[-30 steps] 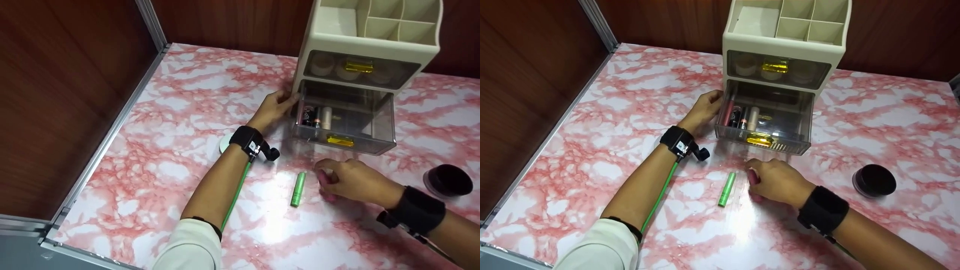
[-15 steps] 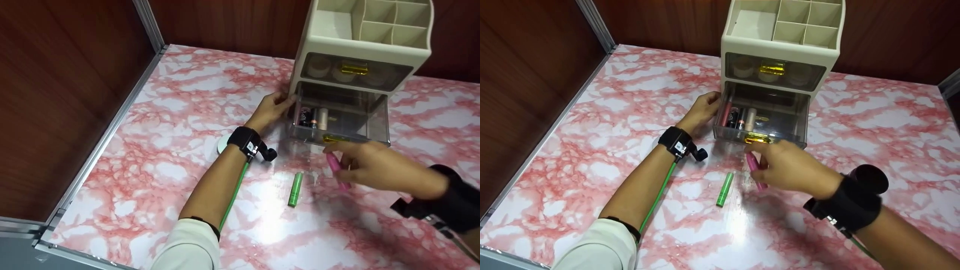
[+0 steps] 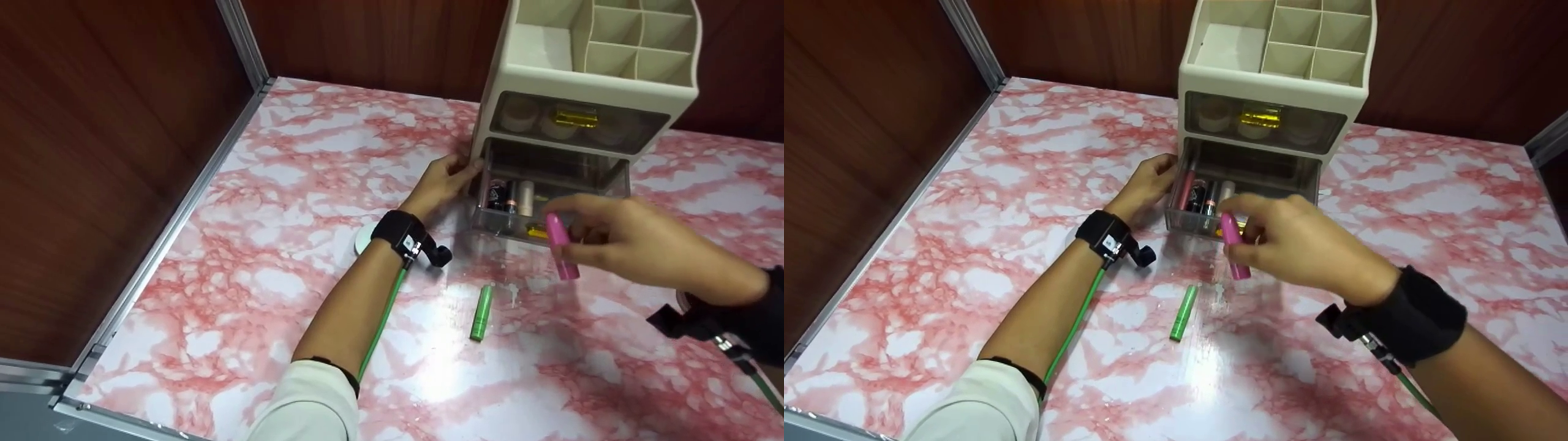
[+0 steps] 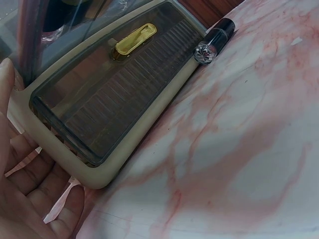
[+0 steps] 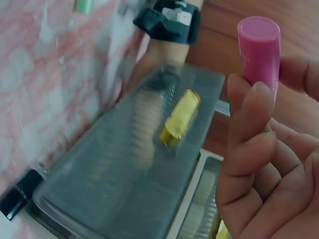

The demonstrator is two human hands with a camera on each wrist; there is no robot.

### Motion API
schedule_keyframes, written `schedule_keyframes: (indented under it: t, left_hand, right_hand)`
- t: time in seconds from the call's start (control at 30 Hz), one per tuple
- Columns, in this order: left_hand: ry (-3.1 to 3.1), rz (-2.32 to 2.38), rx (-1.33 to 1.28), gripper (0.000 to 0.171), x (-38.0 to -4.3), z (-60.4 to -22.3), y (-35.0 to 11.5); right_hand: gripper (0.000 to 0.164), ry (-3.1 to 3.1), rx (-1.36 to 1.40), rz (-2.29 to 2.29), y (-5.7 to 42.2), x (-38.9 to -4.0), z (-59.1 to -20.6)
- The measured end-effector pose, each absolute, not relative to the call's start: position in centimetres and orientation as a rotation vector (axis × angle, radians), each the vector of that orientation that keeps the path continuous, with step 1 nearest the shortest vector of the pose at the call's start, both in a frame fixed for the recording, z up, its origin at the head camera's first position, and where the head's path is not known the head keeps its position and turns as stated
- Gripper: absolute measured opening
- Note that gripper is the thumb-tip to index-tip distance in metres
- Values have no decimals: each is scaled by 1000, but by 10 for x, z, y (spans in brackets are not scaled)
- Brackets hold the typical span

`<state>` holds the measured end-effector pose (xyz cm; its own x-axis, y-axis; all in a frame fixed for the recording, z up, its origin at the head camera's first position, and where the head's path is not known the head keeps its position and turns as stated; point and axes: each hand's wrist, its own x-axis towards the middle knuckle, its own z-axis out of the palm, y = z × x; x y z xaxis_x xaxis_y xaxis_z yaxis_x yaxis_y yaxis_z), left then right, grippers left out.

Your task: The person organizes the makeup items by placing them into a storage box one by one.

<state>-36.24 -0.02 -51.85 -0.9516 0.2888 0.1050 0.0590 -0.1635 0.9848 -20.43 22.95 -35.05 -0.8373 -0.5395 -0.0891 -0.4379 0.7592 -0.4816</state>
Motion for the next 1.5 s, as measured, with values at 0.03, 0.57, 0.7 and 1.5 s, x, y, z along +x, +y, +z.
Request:
schedule_keyframes:
  t: [0.03, 0.57, 0.7, 1.5]
  left_hand:
    - [1924, 2247, 403, 32, -362, -519, 0]
    - [2182, 2059, 382, 40, -366, -519, -3]
    - [2149, 2099, 399, 39, -366, -518, -4]
    - [2191, 2073, 410, 36, -365, -521, -2]
  right_hand:
    - [47, 2740, -739, -682, 230, -206, -349]
    - [53, 2831, -508, -881, 236, -246, -347]
    - [54, 2840, -466, -902, 234, -258, -350]
    - [50, 2937, -532, -462, 229, -285, -383]
